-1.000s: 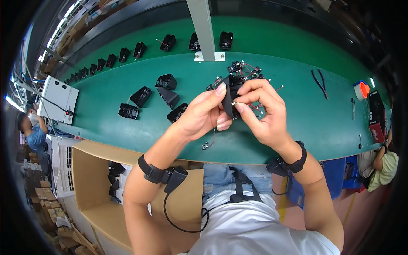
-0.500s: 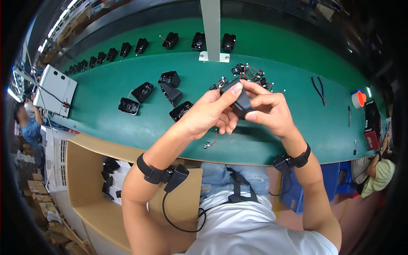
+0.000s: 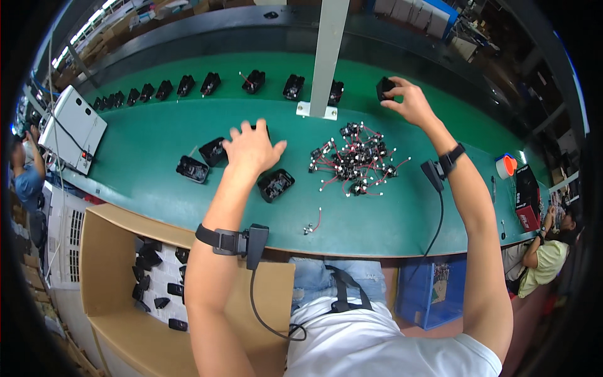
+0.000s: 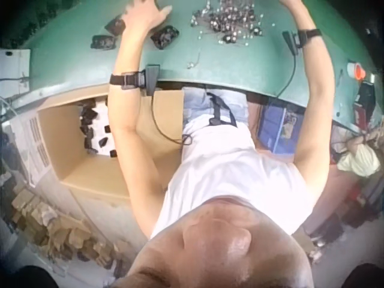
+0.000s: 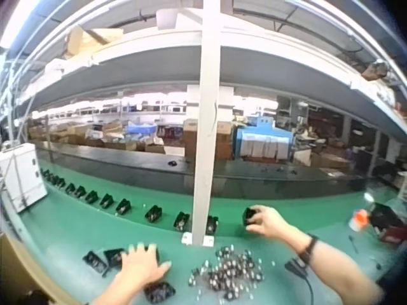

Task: The person assembles small black electronic devices by inserting wired circuit boards into plastic housings. They pick up the components from a green workbench, connect the parts by hand, and place the finished units into a cardboard box. The process is repeated for multiple units.

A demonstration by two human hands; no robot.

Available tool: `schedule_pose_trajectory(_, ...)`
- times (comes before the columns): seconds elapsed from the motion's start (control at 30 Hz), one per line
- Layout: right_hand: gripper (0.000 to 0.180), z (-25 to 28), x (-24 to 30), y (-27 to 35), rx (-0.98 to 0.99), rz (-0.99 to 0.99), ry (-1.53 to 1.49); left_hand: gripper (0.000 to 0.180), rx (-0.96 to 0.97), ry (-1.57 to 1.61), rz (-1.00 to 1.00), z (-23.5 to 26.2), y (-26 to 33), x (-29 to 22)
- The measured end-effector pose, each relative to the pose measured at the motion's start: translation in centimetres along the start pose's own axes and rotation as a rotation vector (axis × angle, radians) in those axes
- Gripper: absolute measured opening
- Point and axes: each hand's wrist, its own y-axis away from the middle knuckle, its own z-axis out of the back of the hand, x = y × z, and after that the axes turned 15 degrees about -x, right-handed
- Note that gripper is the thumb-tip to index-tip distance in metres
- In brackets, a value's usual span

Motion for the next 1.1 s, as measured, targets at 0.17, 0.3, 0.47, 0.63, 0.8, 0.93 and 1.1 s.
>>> schedule_pose_trajectory(0.17,0.028,-3.5,-4.2,0.6,0.110,0.030,0.203,0.062,0.101,0.012,0.049,-1.0,-0.6,0.4)
schedule_pose_trajectory(0.3,0.033,-3.3,-3.4,0.9,0.076,0.071,0.240,0.057,0.062,-0.030,0.028,-0.8,-0.3,0.0)
schedule_pose_trajectory(0.47,0.033,-0.9,0.9,1.1,-0.062,0.055,0.050,0.052,-0.166,0.036,-0.122,0.4,0.7,-1.3)
schedule_pose_trajectory(0.63,0.046,-1.1,8.1,1.9,0.287,0.123,-0.094,0.049,-0.203,0.265,-0.231,1.3,1.8,-3.3)
schedule_pose_trajectory(0.8,0.039,-4.7,9.8,1.6,0.449,0.324,0.102,0.055,-0.146,0.316,-0.256,0.8,1.6,-3.0)
schedule_pose_trajectory(0.93,0.032,-4.2,9.6,2.1,0.231,0.387,0.023,0.053,-0.199,0.512,-0.209,0.3,1.6,-3.2)
schedule_pose_trajectory(1.1,0.024,-1.7,11.5,3.5,-0.076,-0.096,-0.618,0.045,0.047,0.792,-0.095,1.8,1.9,-3.9)
